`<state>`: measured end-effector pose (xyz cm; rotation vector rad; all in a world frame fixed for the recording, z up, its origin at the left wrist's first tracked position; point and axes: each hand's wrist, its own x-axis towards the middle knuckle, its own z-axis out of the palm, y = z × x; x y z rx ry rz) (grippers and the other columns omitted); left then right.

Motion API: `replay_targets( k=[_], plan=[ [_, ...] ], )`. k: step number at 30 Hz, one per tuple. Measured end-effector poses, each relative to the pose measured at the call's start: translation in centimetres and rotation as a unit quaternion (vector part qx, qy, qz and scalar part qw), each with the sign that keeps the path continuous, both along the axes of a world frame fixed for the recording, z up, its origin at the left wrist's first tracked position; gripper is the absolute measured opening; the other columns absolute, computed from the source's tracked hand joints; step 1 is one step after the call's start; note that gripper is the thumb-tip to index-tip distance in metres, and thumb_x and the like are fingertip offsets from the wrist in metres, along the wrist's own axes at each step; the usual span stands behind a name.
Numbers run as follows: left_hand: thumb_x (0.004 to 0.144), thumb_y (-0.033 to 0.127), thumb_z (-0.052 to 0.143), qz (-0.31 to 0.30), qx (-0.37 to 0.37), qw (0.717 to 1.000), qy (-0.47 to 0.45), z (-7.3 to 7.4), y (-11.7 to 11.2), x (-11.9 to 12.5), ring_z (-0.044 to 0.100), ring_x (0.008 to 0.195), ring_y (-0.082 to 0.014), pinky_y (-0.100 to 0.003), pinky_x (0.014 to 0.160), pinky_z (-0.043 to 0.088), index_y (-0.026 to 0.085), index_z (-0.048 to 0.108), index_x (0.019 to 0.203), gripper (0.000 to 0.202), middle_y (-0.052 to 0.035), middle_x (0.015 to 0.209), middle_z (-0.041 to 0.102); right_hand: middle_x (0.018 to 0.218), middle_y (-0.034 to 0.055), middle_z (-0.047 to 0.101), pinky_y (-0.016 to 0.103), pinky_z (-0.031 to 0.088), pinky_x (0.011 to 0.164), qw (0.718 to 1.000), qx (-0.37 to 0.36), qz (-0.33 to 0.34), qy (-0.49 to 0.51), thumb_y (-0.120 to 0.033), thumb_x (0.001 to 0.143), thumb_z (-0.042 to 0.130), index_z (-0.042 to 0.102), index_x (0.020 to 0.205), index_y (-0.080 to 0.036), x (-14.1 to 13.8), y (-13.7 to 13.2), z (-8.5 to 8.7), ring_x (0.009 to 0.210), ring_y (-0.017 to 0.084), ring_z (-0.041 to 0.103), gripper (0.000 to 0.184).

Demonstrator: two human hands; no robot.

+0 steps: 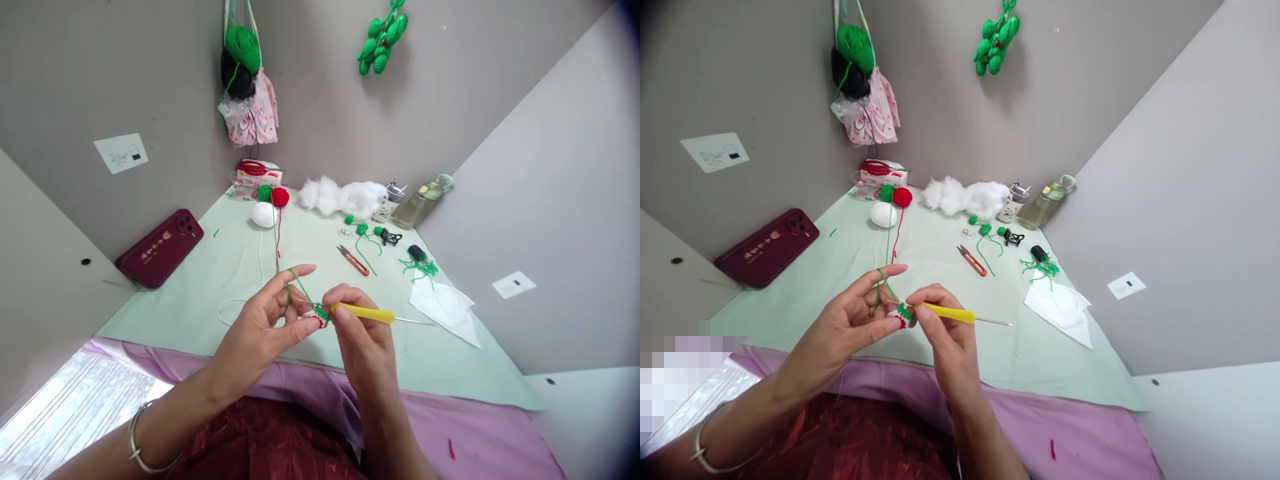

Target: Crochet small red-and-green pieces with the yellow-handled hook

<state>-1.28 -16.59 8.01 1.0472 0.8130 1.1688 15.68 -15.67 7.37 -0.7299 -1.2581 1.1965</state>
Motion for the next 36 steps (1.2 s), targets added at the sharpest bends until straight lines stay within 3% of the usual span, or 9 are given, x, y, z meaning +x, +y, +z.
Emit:
replay_targets(
  k=[5,10,13,21,25,30,36],
  plan=[
    [0.087,0.032,0.086,-0.005,-0.013,1.000,-0.016,-0.3,0.3,0.2,0.057,0.084,-0.0147,-0.033,0.090,0.044,0.031,0.063,0.141,0.059,0.0042,0.088,0.060,0.100,0.0040,0.079,0.036,0.056,0.086,0.990,0.101,-0.066,-0.070,-0.025,0.099,0.069,0.083,0.103,-0.033,-0.2,0.0,-0.8,0.099,0.021,0.070,0.016],
    [0.089,0.033,0.083,-0.014,-0.009,0.999,-0.039,-0.4,0.4,0.1,0.065,0.097,-0.0183,-0.034,0.095,0.046,0.030,0.066,0.136,0.049,0.0018,0.094,0.066,0.091,0.0049,0.077,0.034,0.056,0.073,0.997,0.047,-0.054,0.011,-0.035,0.098,0.070,0.082,0.097,-0.028,-0.1,0.5,-1.1,0.080,0.019,0.067,0.014],
    [0.091,0.032,0.082,-0.007,0.002,1.000,-0.030,-0.5,0.5,0.1,0.063,0.092,-0.0157,-0.031,0.092,0.046,0.032,0.069,0.133,0.044,0.0026,0.093,0.065,0.088,0.0040,0.075,0.033,0.056,0.072,0.998,0.031,-0.047,0.026,-0.040,0.100,0.067,0.080,0.094,-0.026,-0.1,0.7,-0.7,0.076,0.018,0.066,0.020],
    [0.091,0.034,0.082,0.025,0.027,0.999,0.024,-0.4,0.4,-0.2,0.055,0.083,-0.0146,-0.030,0.086,0.045,0.033,0.070,0.133,0.044,0.0026,0.092,0.062,0.093,0.0036,0.077,0.034,0.057,0.076,0.990,0.107,-0.072,-0.062,-0.029,0.108,0.054,0.076,0.102,-0.026,0.5,-0.2,-0.1,0.080,0.017,0.071,0.024],
    [0.093,0.034,0.079,0.066,0.041,0.994,0.075,-0.3,0.2,-0.1,0.051,0.079,-0.0145,-0.029,0.077,0.044,0.033,0.070,0.131,0.039,0.0023,0.093,0.061,0.102,0.0041,0.079,0.036,0.060,0.081,0.957,0.204,-0.116,-0.170,-0.017,0.106,0.051,0.073,0.114,-0.029,0.7,-0.9,-0.4,0.090,0.019,0.074,0.027],
    [0.092,0.031,0.079,0.112,0.060,0.987,0.096,-0.3,0.0,0.3,0.049,0.072,-0.0126,-0.028,0.072,0.044,0.032,0.071,0.125,0.034,0.0031,0.091,0.061,0.106,0.0092,0.080,0.038,0.063,0.082,0.879,0.360,-0.137,-0.279,-0.009,0.100,0.053,0.067,0.125,-0.026,0.7,-1.1,-1.0,0.100,0.023,0.077,0.034],
    [0.090,0.019,0.075,0.162,0.103,0.972,0.134,-0.6,-0.2,0.7,0.045,0.064,-0.0088,-0.027,0.075,0.047,0.027,0.074,0.110,0.022,0.0037,0.094,0.065,0.094,0.0092,0.079,0.035,0.065,0.070,0.854,0.401,-0.182,-0.277,-0.010,0.102,0.048,0.066,0.115,-0.020,0.1,-0.5,-0.6,0.087,0.021,0.079,0.025]
  ],
)
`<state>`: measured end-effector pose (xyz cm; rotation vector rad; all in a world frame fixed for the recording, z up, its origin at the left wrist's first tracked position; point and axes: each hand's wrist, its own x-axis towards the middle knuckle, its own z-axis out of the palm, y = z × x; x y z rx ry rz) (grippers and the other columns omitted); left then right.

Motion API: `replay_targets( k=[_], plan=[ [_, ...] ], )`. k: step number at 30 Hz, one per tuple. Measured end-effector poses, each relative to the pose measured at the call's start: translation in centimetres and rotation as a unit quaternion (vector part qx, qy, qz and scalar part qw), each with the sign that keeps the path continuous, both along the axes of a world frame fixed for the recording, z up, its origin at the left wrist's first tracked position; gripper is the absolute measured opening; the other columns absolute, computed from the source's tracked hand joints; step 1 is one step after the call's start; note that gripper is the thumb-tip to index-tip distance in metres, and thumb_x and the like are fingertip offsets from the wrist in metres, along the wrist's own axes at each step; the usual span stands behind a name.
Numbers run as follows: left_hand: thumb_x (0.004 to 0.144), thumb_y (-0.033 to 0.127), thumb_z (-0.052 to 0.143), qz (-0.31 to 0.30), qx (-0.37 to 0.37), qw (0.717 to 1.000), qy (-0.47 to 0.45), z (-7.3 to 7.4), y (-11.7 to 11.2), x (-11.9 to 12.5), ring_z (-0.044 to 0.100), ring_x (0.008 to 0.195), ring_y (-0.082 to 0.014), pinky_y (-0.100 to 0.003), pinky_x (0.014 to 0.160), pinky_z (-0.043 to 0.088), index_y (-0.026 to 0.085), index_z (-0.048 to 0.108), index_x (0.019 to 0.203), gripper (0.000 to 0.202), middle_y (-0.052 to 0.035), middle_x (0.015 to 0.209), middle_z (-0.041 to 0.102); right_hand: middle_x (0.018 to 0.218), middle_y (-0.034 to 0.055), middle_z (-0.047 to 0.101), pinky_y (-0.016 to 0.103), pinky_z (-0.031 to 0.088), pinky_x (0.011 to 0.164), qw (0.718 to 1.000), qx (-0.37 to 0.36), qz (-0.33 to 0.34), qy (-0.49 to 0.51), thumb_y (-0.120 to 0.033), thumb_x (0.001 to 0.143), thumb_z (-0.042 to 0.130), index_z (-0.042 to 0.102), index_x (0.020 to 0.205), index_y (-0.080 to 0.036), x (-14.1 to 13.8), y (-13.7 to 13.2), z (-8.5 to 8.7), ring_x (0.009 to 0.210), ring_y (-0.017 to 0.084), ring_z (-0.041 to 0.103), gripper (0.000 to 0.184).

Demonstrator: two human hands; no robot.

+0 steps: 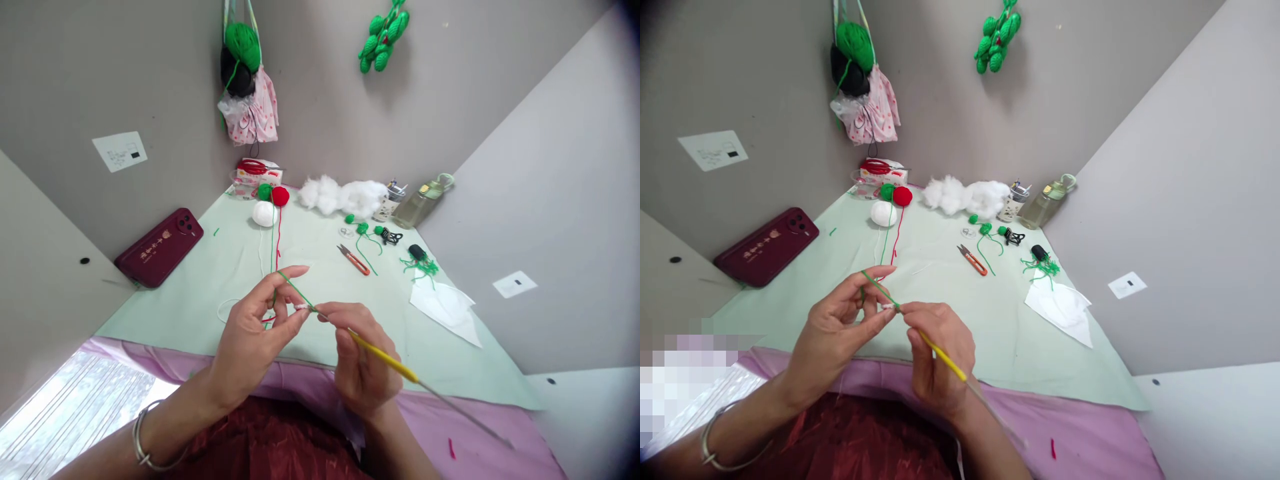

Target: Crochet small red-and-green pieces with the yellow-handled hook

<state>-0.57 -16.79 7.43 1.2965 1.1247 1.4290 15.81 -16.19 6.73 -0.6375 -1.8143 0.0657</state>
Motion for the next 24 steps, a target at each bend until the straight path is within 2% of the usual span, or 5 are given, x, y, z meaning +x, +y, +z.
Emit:
replay_targets(
  k=[3,10,17,22,24],
  plan=[
    [0.090,0.018,0.074,0.016,0.014,1.000,-0.002,-0.16,0.01,0.11,0.047,0.065,-0.0091,-0.026,0.073,0.048,0.027,0.074,0.112,0.024,0.0038,0.091,0.065,0.094,0.0114,0.079,0.034,0.065,0.071,0.999,0.045,-0.007,-0.026,-0.009,0.101,0.049,0.066,0.114,-0.017,-0.27,0.12,0.04,0.088,0.021,0.078,0.023],
    [0.091,0.020,0.076,0.023,0.034,0.999,0.008,-0.35,-0.08,-0.11,0.050,0.066,-0.0087,-0.025,0.073,0.048,0.030,0.073,0.120,0.031,0.0052,0.089,0.066,0.098,0.0095,0.080,0.035,0.065,0.073,0.999,-0.045,0.002,0.014,-0.009,0.103,0.047,0.066,0.112,-0.021,-0.05,-0.34,0.12,0.088,0.020,0.078,0.025],
    [0.087,0.019,0.077,0.042,0.031,0.999,-0.003,-0.13,-0.24,0.19,0.049,0.062,-0.0086,-0.025,0.067,0.049,0.026,0.075,0.114,0.027,0.0032,0.087,0.067,0.093,0.0106,0.079,0.035,0.065,0.069,0.997,0.073,-0.035,-0.006,-0.010,0.102,0.051,0.067,0.116,-0.018,-0.73,0.05,-0.62,0.086,0.022,0.077,0.023],
    [0.088,0.023,0.079,0.023,0.004,0.999,-0.021,-0.08,-0.35,-0.06,0.049,0.064,-0.0087,-0.024,0.070,0.049,0.030,0.072,0.125,0.038,0.0055,0.084,0.065,0.095,0.0070,0.079,0.035,0.064,0.072,0.996,-0.060,0.027,0.052,-0.007,0.102,0.048,0.067,0.111,-0.022,-0.18,-0.20,-0.10,0.085,0.020,0.077,0.025],
    [0.088,0.023,0.079,0.027,0.001,0.999,-0.020,-0.10,-0.33,-0.09,0.049,0.065,-0.0088,-0.024,0.070,0.049,0.030,0.073,0.122,0.035,0.0052,0.085,0.065,0.096,0.0070,0.079,0.035,0.064,0.073,0.997,-0.065,0.019,0.044,-0.007,0.103,0.048,0.066,0.111,-0.022,-0.06,-0.26,0.07,0.085,0.020,0.077,0.025]
  ],
)
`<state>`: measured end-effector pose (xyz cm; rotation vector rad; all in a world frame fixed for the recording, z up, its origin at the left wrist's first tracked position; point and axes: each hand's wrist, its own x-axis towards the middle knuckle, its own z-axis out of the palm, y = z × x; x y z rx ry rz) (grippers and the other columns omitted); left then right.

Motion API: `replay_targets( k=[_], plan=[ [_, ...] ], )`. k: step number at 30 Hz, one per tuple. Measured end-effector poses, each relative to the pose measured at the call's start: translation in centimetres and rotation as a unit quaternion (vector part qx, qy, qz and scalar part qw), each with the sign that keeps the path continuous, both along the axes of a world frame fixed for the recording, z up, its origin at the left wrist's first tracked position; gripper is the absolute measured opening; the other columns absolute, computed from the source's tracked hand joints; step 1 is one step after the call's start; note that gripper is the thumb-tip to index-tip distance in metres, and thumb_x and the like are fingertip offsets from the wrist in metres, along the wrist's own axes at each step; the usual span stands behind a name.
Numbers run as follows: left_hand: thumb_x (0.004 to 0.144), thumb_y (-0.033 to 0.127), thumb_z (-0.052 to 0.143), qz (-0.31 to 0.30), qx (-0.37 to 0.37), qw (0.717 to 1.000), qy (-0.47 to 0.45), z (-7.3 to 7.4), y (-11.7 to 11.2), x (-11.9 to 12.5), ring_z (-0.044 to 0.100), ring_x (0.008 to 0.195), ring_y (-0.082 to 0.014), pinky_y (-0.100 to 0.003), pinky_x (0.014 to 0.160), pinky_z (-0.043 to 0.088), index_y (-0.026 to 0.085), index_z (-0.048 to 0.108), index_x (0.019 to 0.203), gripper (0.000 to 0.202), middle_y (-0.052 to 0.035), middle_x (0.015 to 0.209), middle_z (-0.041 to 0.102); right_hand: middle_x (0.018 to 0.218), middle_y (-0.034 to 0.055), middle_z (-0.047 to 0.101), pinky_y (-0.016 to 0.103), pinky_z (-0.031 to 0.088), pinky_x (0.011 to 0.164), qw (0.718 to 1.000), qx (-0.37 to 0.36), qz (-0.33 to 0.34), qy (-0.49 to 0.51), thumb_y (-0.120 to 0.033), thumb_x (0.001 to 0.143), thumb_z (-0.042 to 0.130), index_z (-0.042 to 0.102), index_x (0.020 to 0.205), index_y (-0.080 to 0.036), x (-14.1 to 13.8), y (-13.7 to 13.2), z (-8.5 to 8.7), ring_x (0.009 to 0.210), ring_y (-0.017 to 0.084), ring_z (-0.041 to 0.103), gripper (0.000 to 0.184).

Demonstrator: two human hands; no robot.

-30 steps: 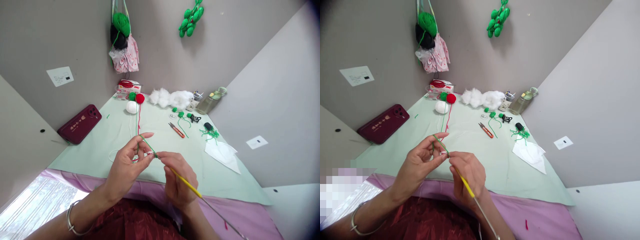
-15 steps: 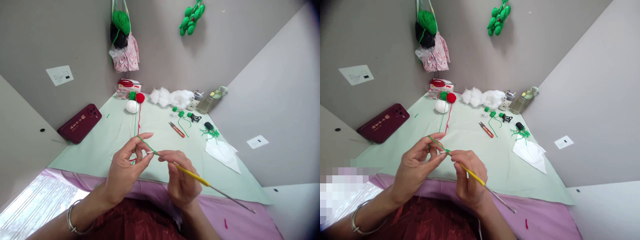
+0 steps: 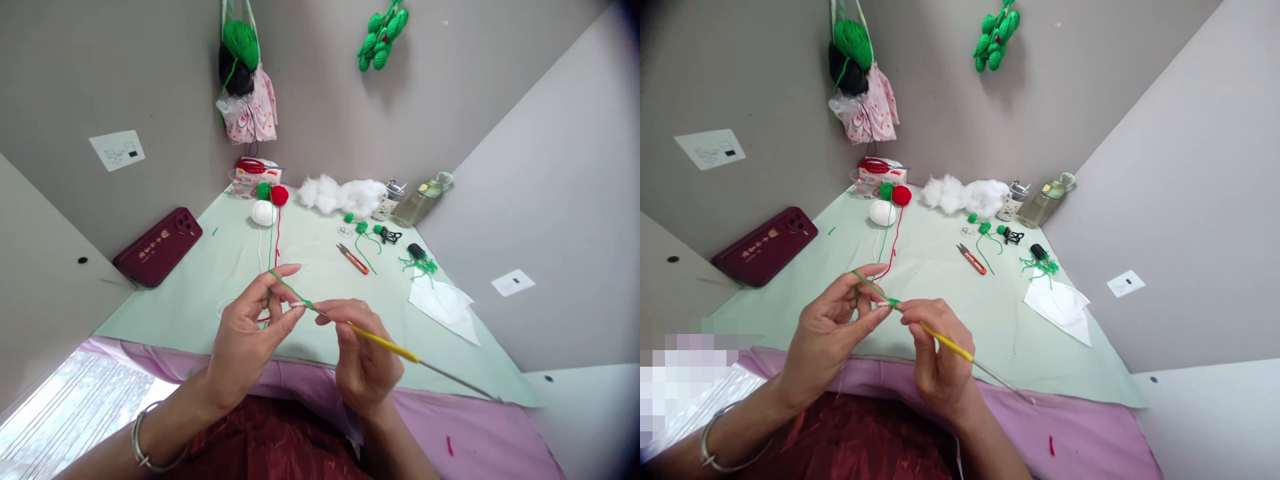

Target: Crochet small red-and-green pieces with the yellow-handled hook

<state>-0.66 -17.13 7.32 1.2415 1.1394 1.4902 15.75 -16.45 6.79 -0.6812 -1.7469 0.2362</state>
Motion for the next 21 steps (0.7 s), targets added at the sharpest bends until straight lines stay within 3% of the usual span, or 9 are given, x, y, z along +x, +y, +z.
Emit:
replay_targets(
  k=[5,9,11,13,16,18,21],
  plan=[
    [0.087,0.022,0.082,-0.017,-0.016,0.999,-0.029,0.1,0.1,0.2,0.046,0.065,-0.0087,-0.023,0.069,0.047,0.027,0.075,0.118,0.032,0.0035,0.089,0.065,0.101,0.0107,0.079,0.035,0.064,0.072,0.987,0.125,-0.071,-0.075,-0.010,0.102,0.054,0.068,0.122,-0.020,-0.5,0.6,-1.5,0.088,0.021,0.075,0.027],
    [0.083,0.028,0.087,-0.119,-0.112,0.972,-0.166,0.2,0.5,0.0,0.048,0.069,-0.0085,-0.021,0.069,0.044,0.026,0.073,0.130,0.049,0.0029,0.086,0.064,0.107,0.0099,0.077,0.035,0.064,0.076,0.968,0.193,-0.125,-0.102,-0.006,0.097,0.063,0.072,0.127,-0.023,-0.8,1.0,-2.7,0.093,0.021,0.074,0.036],
    [0.083,0.030,0.088,-0.183,-0.176,0.936,-0.245,0.3,0.9,-0.3,0.040,0.061,-0.0062,-0.020,0.062,0.039,0.024,0.072,0.134,0.054,0.0045,0.078,0.061,0.107,0.0089,0.077,0.034,0.063,0.074,0.978,0.160,-0.109,-0.075,-0.006,0.097,0.062,0.073,0.125,-0.024,-0.6,0.8,-2.4,0.093,0.021,0.074,0.036],
    [0.084,0.029,0.088,-0.208,-0.201,0.914,-0.284,0.4,1.2,-0.7,0.035,0.057,-0.0055,-0.019,0.058,0.035,0.021,0.074,0.131,0.050,0.0076,0.066,0.051,0.101,0.0072,0.076,0.035,0.062,0.072,0.995,0.078,-0.065,-0.018,-0.006,0.099,0.057,0.074,0.120,-0.024,-0.4,0.5,-1.6,0.090,0.020,0.073,0.032],
    [0.084,0.027,0.088,-0.188,-0.181,0.922,-0.285,0.5,1.4,-0.9,0.041,0.060,-0.0075,-0.018,0.061,0.036,0.022,0.077,0.127,0.045,0.0093,0.054,0.041,0.086,0.0031,0.073,0.034,0.060,0.070,0.993,-0.061,0.004,0.100,-0.012,0.103,0.053,0.075,0.106,-0.024,-0.2,0.4,-0.3,0.079,0.018,0.069,0.025],
    [0.082,0.028,0.089,-0.182,-0.171,0.931,-0.267,0.5,1.3,-0.8,0.044,0.064,-0.0076,-0.019,0.061,0.035,0.025,0.078,0.126,0.045,0.0065,0.063,0.054,0.082,0.0022,0.071,0.033,0.058,0.068,0.979,-0.122,0.047,0.157,-0.017,0.104,0.054,0.075,0.099,-0.023,-0.3,0.6,0.3,0.075,0.017,0.067,0.023],
    [0.083,0.030,0.089,-0.175,-0.153,0.945,-0.230,0.4,0.9,-0.4,0.050,0.072,-0.0086,-0.021,0.063,0.037,0.029,0.078,0.126,0.045,0.0021,0.087,0.066,0.089,0.0041,0.076,0.034,0.061,0.070,0.981,-0.131,0.057,0.130,-0.018,0.103,0.057,0.076,0.099,-0.024,-0.7,0.8,0.3,0.083,0.019,0.072,0.020]
  ],
)
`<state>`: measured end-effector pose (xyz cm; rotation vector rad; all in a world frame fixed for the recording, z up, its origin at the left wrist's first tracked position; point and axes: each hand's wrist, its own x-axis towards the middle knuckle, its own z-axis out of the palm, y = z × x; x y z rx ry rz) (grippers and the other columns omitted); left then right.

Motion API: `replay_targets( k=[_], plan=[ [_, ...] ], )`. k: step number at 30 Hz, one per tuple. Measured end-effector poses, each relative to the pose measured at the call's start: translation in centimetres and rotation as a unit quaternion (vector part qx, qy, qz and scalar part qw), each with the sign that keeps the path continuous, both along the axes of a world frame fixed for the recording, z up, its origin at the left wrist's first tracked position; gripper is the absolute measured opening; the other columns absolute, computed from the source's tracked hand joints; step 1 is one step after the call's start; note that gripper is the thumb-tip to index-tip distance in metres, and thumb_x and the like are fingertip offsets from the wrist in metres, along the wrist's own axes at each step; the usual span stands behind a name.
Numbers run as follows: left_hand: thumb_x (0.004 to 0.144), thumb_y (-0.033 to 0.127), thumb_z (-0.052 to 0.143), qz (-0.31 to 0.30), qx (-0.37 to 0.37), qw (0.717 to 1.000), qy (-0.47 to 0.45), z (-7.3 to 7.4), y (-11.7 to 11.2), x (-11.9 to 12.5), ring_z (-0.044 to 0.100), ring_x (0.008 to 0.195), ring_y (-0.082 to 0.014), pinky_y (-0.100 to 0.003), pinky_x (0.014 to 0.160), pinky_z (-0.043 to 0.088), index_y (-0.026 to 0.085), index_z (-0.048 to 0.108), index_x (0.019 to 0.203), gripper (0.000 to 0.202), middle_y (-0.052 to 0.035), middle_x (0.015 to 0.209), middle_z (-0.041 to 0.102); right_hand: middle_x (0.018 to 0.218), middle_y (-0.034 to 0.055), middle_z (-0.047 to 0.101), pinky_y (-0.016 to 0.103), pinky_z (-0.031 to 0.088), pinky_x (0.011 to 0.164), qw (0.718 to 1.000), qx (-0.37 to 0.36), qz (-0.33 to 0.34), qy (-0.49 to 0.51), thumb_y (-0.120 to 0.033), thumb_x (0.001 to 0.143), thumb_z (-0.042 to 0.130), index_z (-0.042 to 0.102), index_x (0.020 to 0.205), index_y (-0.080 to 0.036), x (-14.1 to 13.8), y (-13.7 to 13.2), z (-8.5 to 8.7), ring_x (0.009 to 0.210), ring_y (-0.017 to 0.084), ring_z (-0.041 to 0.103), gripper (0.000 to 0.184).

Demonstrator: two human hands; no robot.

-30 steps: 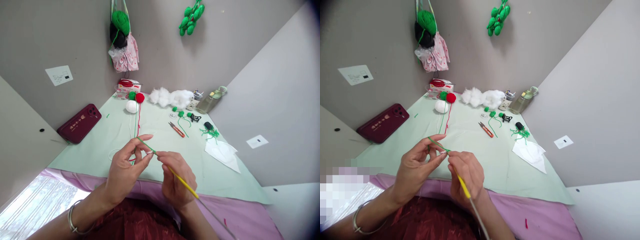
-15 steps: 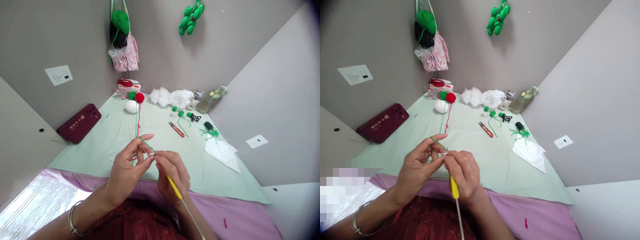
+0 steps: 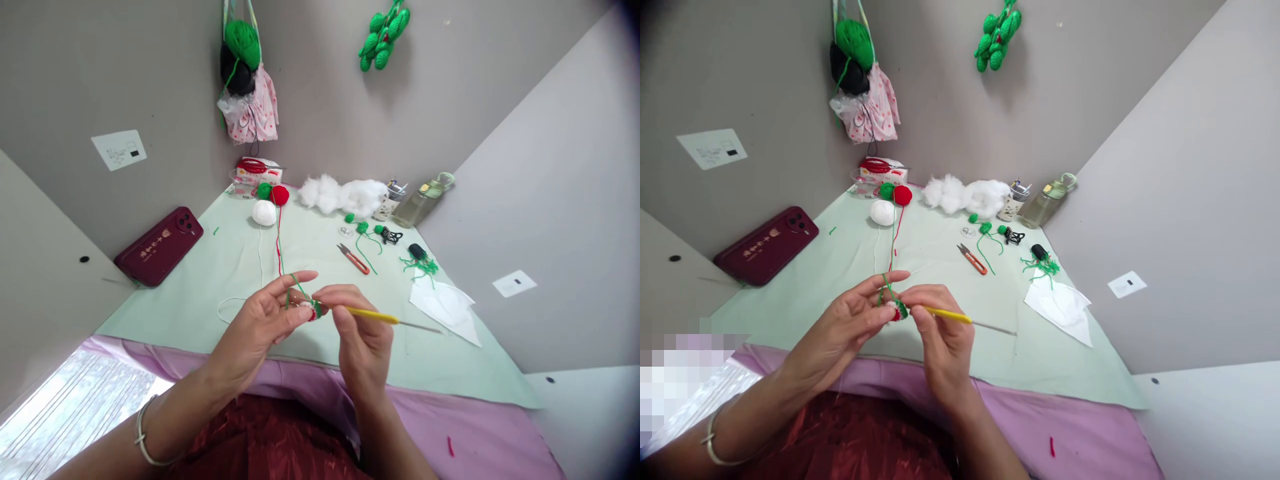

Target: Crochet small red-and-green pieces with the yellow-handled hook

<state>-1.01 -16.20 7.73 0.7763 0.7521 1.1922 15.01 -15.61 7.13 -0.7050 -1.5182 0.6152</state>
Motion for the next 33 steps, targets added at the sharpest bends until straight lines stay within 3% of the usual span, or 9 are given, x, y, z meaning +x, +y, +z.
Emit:
replay_targets(
  k=[4,7,11,13,17,23,26,29,33],
  plan=[
    [0.083,0.031,0.089,0.042,0.034,0.998,0.021,-0.4,-0.1,0.5,0.051,0.072,-0.0094,-0.023,0.065,0.038,0.030,0.078,0.127,0.045,0.0035,0.084,0.064,0.098,0.0059,0.077,0.034,0.062,0.072,0.984,0.108,-0.083,-0.111,-0.008,0.100,0.060,0.076,0.113,-0.026,-0.4,-0.3,-0.9,0.089,0.019,0.074,0.028],
    [0.083,0.033,0.089,0.002,-0.021,1.000,-0.021,-0.5,0.2,0.4,0.039,0.060,-0.0078,-0.023,0.064,0.038,0.026,0.079,0.125,0.044,0.0057,0.072,0.058,0.109,0.0092,0.076,0.035,0.062,0.076,0.960,0.184,-0.128,-0.169,-0.005,0.097,0.063,0.076,0.119,-0.026,-0.1,-0.4,-1.4,0.096,0.021,0.073,0.033],
    [0.087,0.030,0.085,-0.026,-0.060,0.994,-0.083,-0.5,0.6,0.0,0.033,0.056,-0.0076,-0.026,0.082,0.046,0.023,0.083,0.118,0.032,0.0098,0.057,0.042,0.088,0.0034,0.074,0.033,0.059,0.070,0.994,0.059,-0.078,-0.052,-0.009,0.102,0.058,0.077,0.109,-0.025,0.5,-0.1,-0.8,0.080,0.018,0.070,0.026],
    [0.085,0.028,0.087,-0.004,-0.031,0.998,-0.059,-0.5,0.6,-0.1,0.042,0.061,-0.0087,-0.026,0.082,0.046,0.026,0.083,0.118,0.033,0.0081,0.061,0.049,0.084,0.0017,0.072,0.032,0.058,0.068,0.999,0.006,-0.035,0.007,-0.014,0.103,0.057,0.077,0.102,-0.025,0.5,0.1,-0.3,0.075,0.017,0.067,0.023],
    [0.084,0.029,0.087,0.026,0.040,0.998,0.038,-0.7,0.2,0.1,0.059,0.087,-0.0135,-0.027,0.088,0.045,0.032,0.082,0.119,0.035,0.0023,0.087,0.068,0.092,0.0040,0.078,0.033,0.060,0.073,1.000,-0.021,0.004,0.008,-0.018,0.101,0.063,0.079,0.100,-0.025,0.1,0.3,-0.2,0.085,0.018,0.071,0.017],
    [0.089,0.033,0.083,0.009,0.050,0.997,0.051,-0.4,-0.1,-0.2,0.061,0.094,-0.0158,-0.031,0.096,0.046,0.034,0.081,0.122,0.033,0.0011,0.091,0.068,0.089,0.0051,0.077,0.032,0.061,0.067,0.992,-0.089,0.039,0.081,-0.029,0.104,0.060,0.077,0.099,-0.021,0.7,0.6,-0.6,0.071,0.016,0.069,0.019],
    [0.089,0.033,0.083,0.017,0.058,0.996,0.073,-0.3,-0.1,-0.5,0.059,0.094,-0.0159,-0.031,0.094,0.045,0.034,0.081,0.122,0.034,0.0007,0.091,0.066,0.088,0.0051,0.077,0.031,0.062,0.066,0.990,-0.087,0.052,0.094,-0.030,0.106,0.058,0.076,0.097,-0.021,0.8,0.4,-0.3,0.071,0.015,0.071,0.022],
    [0.089,0.033,0.082,0.030,0.075,0.992,0.099,-0.3,-0.2,-0.6,0.057,0.090,-0.0165,-0.031,0.090,0.045,0.034,0.081,0.123,0.034,-0.0001,0.090,0.064,0.090,0.0053,0.078,0.033,0.063,0.068,0.997,-0.060,0.017,0.043,-0.026,0.107,0.053,0.074,0.100,-0.021,0.9,-0.2,0.1,0.073,0.016,0.072,0.023],
    [0.091,0.032,0.080,0.070,0.115,0.978,0.157,-0.4,-0.4,-0.5,0.052,0.083,-0.0155,-0.031,0.083,0.044,0.036,0.079,0.124,0.033,0.0014,0.088,0.062,0.097,0.0059,0.079,0.035,0.064,0.072,0.995,0.045,-0.049,-0.079,-0.015,0.106,0.050,0.071,0.111,-0.024,0.9,-1.0,0.2,0.082,0.018,0.075,0.024]
  ],
)
